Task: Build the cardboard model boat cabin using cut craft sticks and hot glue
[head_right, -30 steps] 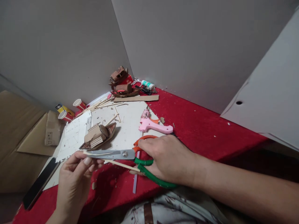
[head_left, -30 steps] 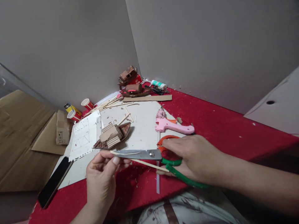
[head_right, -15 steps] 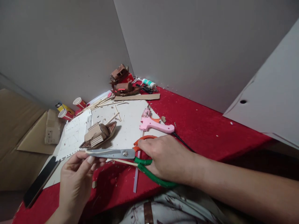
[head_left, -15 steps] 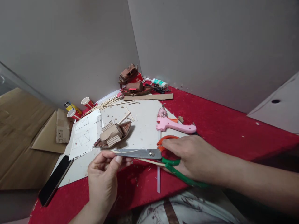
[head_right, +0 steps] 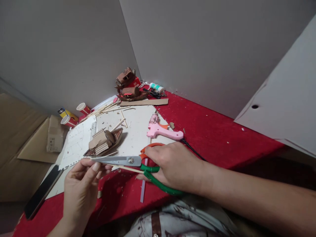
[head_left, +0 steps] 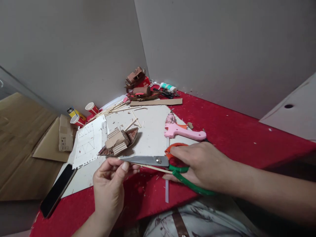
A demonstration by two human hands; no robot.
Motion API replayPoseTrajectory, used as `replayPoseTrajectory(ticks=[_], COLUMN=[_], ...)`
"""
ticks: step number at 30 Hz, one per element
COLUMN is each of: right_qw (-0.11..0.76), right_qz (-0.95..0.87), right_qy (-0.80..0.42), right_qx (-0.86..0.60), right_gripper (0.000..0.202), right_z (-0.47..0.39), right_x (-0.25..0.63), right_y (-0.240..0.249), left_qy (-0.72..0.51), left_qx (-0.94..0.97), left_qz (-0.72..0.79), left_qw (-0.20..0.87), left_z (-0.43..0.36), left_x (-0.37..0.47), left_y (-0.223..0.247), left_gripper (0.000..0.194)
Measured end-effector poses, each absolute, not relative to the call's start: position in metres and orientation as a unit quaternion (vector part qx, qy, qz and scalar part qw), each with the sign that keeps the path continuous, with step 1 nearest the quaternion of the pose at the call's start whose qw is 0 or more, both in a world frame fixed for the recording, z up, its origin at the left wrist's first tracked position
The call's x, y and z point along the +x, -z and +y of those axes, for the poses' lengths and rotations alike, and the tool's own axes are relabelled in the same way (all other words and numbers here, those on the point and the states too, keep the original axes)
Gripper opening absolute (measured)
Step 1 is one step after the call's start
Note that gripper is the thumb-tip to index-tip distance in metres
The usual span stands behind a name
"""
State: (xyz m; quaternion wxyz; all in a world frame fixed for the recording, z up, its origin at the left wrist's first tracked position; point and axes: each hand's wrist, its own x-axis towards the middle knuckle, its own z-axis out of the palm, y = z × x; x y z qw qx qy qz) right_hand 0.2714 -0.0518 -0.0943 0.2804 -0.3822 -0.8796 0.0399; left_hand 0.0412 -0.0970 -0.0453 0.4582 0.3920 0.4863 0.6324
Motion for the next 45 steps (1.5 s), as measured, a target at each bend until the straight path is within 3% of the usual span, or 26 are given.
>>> replayPoseTrajectory(ticks=[4,11,29,36,40,45], right_qw=[0.287,0.276,0.322,0.366,0.372,0.362], right_qz=[-0.878,-0.883,-0.86,-0.792,-0.763,-0.746], right_qy=[-0.021,-0.016,0.005,-0.109,-0.095,-0.18], right_qx=[-0.382,-0.379,-0.396,-0.476,-0.52,-0.529], right_gripper=[0.034,0.004,0.006,0.026,0.037,0.04], right_z=[-0.051,-0.055,-0.055,-0.051,-0.046,-0.052], right_x=[0.272,0.273,0.284,0.296,0.307,0.309], right_y=[0.09,0.094,0.094,0.084,0.074,0.068], left_qy=[-0.624,-0.596,-0.597,-0.597,-0.592,-0.589], left_qx=[0.403,0.423,0.41,0.384,0.362,0.349], left_qz=[0.48,0.467,0.471,0.447,0.446,0.453], left_qw=[0.467,0.498,0.504,0.545,0.565,0.571], left_z=[-0.099,-0.099,-0.098,-0.09,-0.087,-0.086], left_x=[0.04,0.041,0.041,0.03,0.028,0.029], left_y=[0.048,0.054,0.052,0.041,0.04,0.038], left_gripper=[0.023,0.018,0.02,0.019,0.02,0.018])
